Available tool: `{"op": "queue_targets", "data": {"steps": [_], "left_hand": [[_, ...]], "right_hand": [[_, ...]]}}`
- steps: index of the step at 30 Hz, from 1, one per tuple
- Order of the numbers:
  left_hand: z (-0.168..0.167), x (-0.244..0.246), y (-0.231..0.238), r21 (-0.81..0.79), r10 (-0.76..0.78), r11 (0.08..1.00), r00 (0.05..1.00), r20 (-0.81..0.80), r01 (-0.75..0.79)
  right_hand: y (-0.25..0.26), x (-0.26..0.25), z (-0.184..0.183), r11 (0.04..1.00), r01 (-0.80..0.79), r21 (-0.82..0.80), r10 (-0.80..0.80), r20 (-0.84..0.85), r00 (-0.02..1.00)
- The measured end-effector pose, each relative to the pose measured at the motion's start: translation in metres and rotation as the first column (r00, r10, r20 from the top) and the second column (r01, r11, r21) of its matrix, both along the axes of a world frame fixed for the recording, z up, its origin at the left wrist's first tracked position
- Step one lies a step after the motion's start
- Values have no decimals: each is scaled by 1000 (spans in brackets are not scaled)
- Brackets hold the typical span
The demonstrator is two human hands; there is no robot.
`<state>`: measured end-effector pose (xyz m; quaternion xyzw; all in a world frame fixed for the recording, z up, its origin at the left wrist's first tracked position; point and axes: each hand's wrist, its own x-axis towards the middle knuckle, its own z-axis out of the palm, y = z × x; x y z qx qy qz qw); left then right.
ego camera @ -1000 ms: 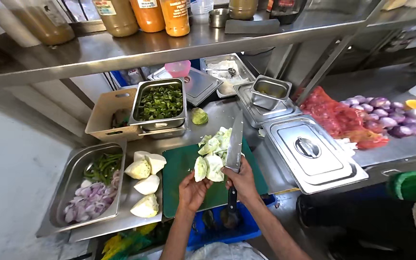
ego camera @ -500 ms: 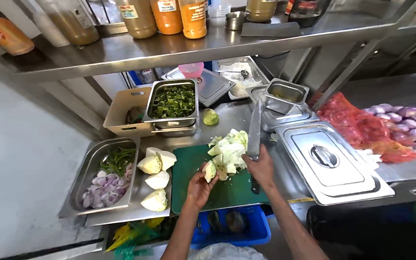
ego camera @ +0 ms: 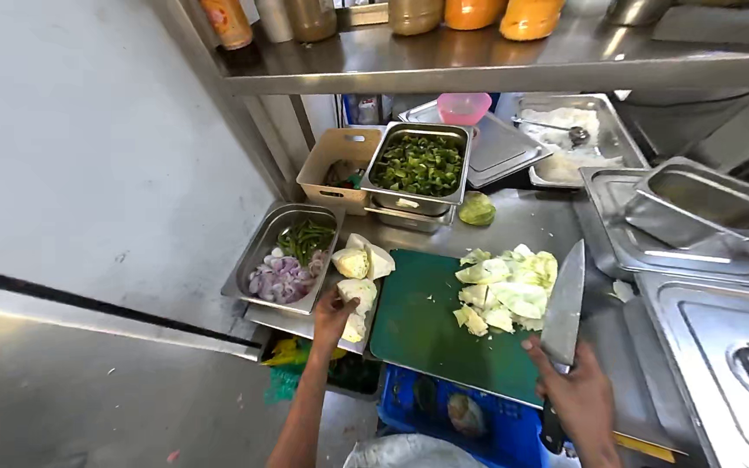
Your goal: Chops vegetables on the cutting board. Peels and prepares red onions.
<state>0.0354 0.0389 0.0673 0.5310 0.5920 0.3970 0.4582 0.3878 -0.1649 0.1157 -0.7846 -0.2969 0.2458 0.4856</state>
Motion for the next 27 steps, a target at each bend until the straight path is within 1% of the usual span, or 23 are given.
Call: {"op": "queue_targets", "data": {"steps": [2,4,6,7,9,11,16,18,20,21,23,24,25,26,27], "left_hand": [[-13,-4,3,13,108,994,987,-122,-107],[-17,3,-2,25,216,975,920,-328,-220],[-20,6,-8,15,263,956,834,-486,-293],[-24,5,-10,0,261,952,813,-520,-305],[-33,0,-12,-44,237,953,827,-510,-300],[-39,-7,-12,-59,228,957,859,-458,-285],[-34,-15,-18,-56,258,956,918,-301,-287],[-34,-18,-27,-39,269,954,907,-323,-296],[-28,-20,-48,10,281,952,861,-423,-306],[-21,-15,-61,47,279,955,839,-467,-292],[-4,5,-86,240,279,955,805,-523,-175],[6,20,-94,327,259,940,825,-502,-96],[15,40,-100,367,188,930,871,-454,-9],[21,62,-101,354,66,931,914,-400,88],[25,87,-98,324,-74,927,936,-343,191]], "right_hand": [[1,-5,-7,1000,-18,-3,18,-21,1000],[3,-8,-9,999,-35,-10,35,-32,999],[5,-11,-10,999,-50,-16,49,-35,998],[4,-12,-10,998,-55,-16,54,-37,998],[2,-13,-10,998,-57,-5,57,-44,997],[-1,-13,-10,998,-60,-15,59,-43,997],[-14,-11,-8,997,-4,-81,1,-38,999],[-21,-9,-6,991,14,-134,-23,-66,998],[-29,-8,-7,982,27,-184,-44,-90,995],[-34,-6,-8,980,38,-193,-58,-103,993],[-44,0,-10,980,78,-185,-101,-120,988],[-49,2,-11,980,102,-172,-125,-126,984],[-53,5,-11,978,124,-165,-147,-133,980],[-57,8,-10,976,143,-164,-167,-141,976],[-61,11,-9,974,162,-159,-186,-146,972]]}}
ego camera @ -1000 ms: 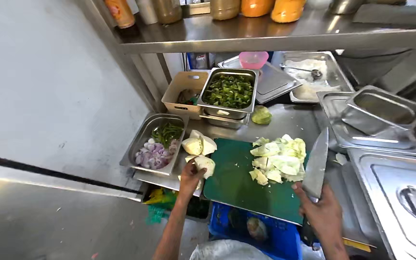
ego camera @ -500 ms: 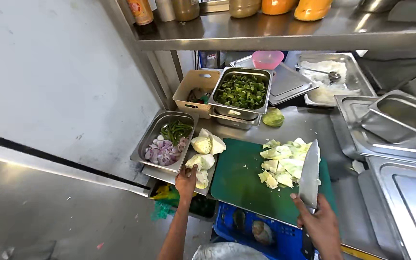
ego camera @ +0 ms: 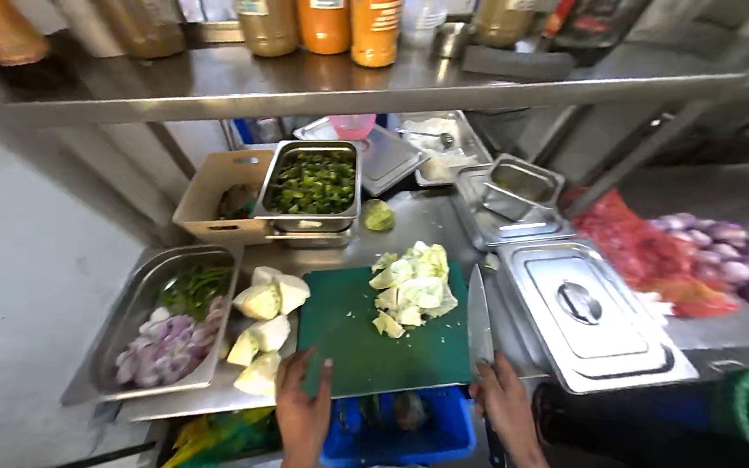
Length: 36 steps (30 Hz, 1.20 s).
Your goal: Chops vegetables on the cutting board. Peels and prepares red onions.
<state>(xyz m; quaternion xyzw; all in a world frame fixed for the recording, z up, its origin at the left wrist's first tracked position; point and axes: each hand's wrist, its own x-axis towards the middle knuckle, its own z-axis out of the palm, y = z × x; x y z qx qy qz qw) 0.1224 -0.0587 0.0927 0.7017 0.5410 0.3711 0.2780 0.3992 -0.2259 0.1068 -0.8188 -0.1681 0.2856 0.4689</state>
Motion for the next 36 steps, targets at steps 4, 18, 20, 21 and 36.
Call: {"op": "queue_targets", "data": {"steps": [4,18,20,21,36], "left_hand": [[3,125,48,-91,-363,929,930,-58,358],[-28,190,97,-103,-348,936,927,-141,336],[-34,169,101,-86,-280,959,953,-117,271],[-36,162,102,-84,-271,961,955,-116,263],[34,299,89,-413,-449,874,750,-487,255]], "right_hand": [[-11,13,-1,999,46,23,-46,12,999],[-63,30,-27,962,31,-271,63,330,942],[-47,40,-30,932,20,-363,132,389,912],[-36,48,-33,924,18,-383,145,393,908],[25,78,-27,967,19,-254,71,340,938]]}}
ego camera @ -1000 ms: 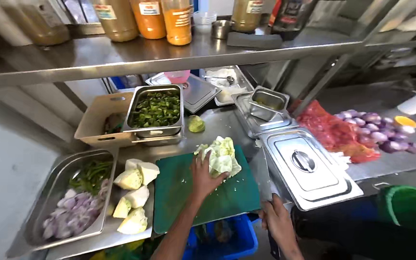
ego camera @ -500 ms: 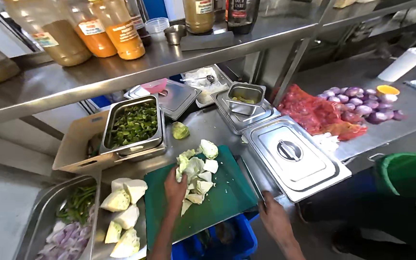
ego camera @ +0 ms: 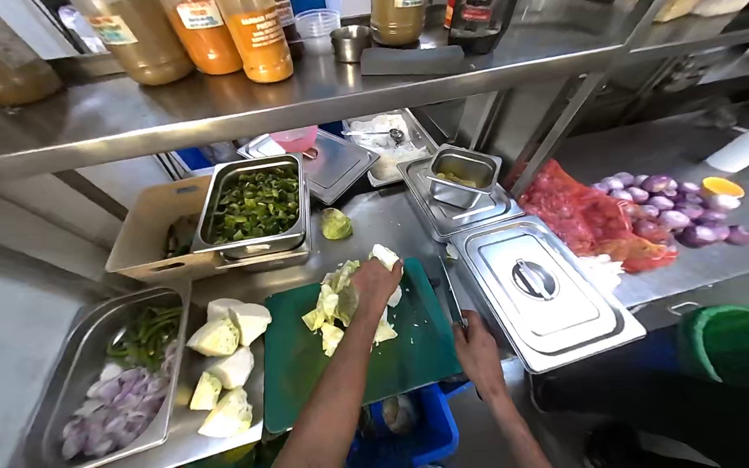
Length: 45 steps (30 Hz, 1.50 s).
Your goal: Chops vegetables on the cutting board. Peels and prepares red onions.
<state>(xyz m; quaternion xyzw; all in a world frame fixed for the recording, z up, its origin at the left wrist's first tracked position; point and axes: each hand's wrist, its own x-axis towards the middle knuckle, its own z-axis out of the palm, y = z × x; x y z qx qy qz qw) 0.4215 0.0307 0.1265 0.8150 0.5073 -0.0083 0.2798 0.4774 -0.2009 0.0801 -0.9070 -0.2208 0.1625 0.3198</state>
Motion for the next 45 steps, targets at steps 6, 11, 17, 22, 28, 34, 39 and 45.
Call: {"op": "queue_targets", "data": {"steps": [6,11,17,22,28,34,39,45], "left_hand": [[-27,50,19,-108,61,992,994,-90,-71],[-41,47,38,-80,-68,993,982,174,83],[16,-19,52,-170,-51,973,862,505,157],[60,-150,25,-136,92,990,839,537,-21],[21,-288,-11,-225,442,893,664,603,-390],[-29,-286,-39,-255,503,863,696,513,-436],[-46,-260,-48,-176,526,845,726,442,-505],[-38,-258,-46,-154,528,845,755,390,-512]], "right_hand": [[-35,-14,0,998,30,55,-30,4,1000],[-60,-18,-2,994,73,75,-70,-46,996],[-56,-35,5,977,68,203,-35,-162,986],[-34,-76,22,962,-134,237,183,-198,963],[9,-134,19,806,-592,11,558,-345,755],[49,-150,3,692,-633,-347,576,-264,774],[52,-144,20,699,-601,-386,592,-159,790],[52,-174,66,628,-639,-444,653,-147,743]]}}
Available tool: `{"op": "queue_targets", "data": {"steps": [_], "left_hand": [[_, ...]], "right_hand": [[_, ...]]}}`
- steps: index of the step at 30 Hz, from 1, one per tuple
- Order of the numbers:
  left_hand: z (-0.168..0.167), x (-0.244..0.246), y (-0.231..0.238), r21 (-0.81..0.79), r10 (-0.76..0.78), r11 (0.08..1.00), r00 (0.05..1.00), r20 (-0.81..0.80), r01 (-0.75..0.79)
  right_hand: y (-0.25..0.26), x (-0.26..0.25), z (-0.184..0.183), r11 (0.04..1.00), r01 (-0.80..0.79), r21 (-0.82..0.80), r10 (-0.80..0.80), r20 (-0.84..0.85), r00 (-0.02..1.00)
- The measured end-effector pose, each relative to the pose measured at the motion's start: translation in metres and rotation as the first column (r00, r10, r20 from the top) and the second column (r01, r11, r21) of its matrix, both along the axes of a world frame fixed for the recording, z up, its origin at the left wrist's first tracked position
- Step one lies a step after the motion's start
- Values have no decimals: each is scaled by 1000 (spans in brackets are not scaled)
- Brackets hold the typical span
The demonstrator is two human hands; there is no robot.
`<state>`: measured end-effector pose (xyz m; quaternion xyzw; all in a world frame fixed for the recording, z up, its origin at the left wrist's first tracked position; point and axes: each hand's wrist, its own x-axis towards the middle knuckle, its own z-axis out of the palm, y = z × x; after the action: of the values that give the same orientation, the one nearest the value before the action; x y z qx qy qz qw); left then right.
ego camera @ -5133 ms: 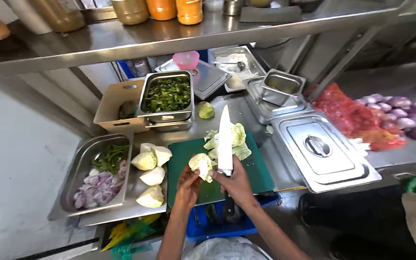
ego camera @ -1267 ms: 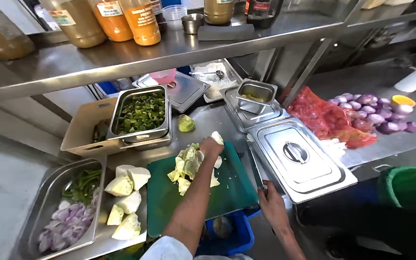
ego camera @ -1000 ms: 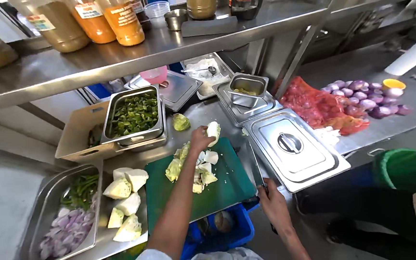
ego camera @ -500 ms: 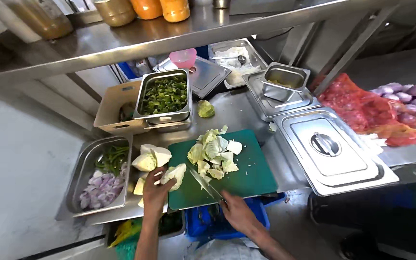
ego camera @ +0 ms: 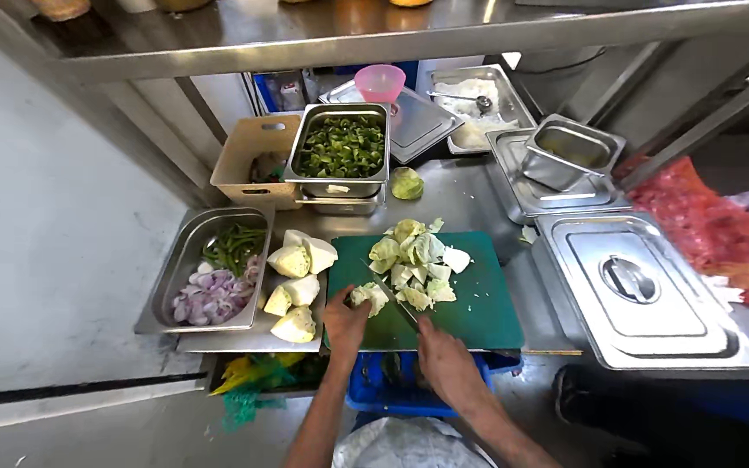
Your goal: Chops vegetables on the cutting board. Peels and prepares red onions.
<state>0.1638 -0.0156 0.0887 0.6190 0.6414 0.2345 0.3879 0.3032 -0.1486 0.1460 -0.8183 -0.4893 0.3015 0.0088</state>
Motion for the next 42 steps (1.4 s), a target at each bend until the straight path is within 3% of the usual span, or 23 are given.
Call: {"op": "queue_targets", "data": {"steps": [11,19,24,27,30,32,36,39,42], "left_hand": [[0,14,1,22,-60,998,986,-154,64],[-17,3,7,44,-51,997,991,-124,57],[-42,-15,6,5,17,1000,999,50,-17],[-56,-29,7,22,13,1000,973,230,-19],[-60,-40,7,-66,46,998,832,553,-11],[-52,-46,6,-144,71,989,716,695,42],[-29,-44,2,-164,29,973,621,783,162],[-14,-36,4,-114,-27,972,579,815,206],[-9,-37,15,-8,-95,988,654,751,152]], "right_hand": [[27,-16,3,984,-42,-176,33,-52,998],[42,-17,-55,986,-64,-154,41,-145,989],[43,4,-62,989,-61,-134,29,-233,972],[42,14,-56,994,-1,-113,-21,-195,981],[29,25,-46,998,52,-35,-56,-130,990],[19,35,-36,994,87,70,-73,-174,982],[9,50,-22,918,271,288,-142,-400,906],[12,54,-10,855,412,314,-189,-552,812],[8,61,-10,828,426,363,-194,-527,827]]}}
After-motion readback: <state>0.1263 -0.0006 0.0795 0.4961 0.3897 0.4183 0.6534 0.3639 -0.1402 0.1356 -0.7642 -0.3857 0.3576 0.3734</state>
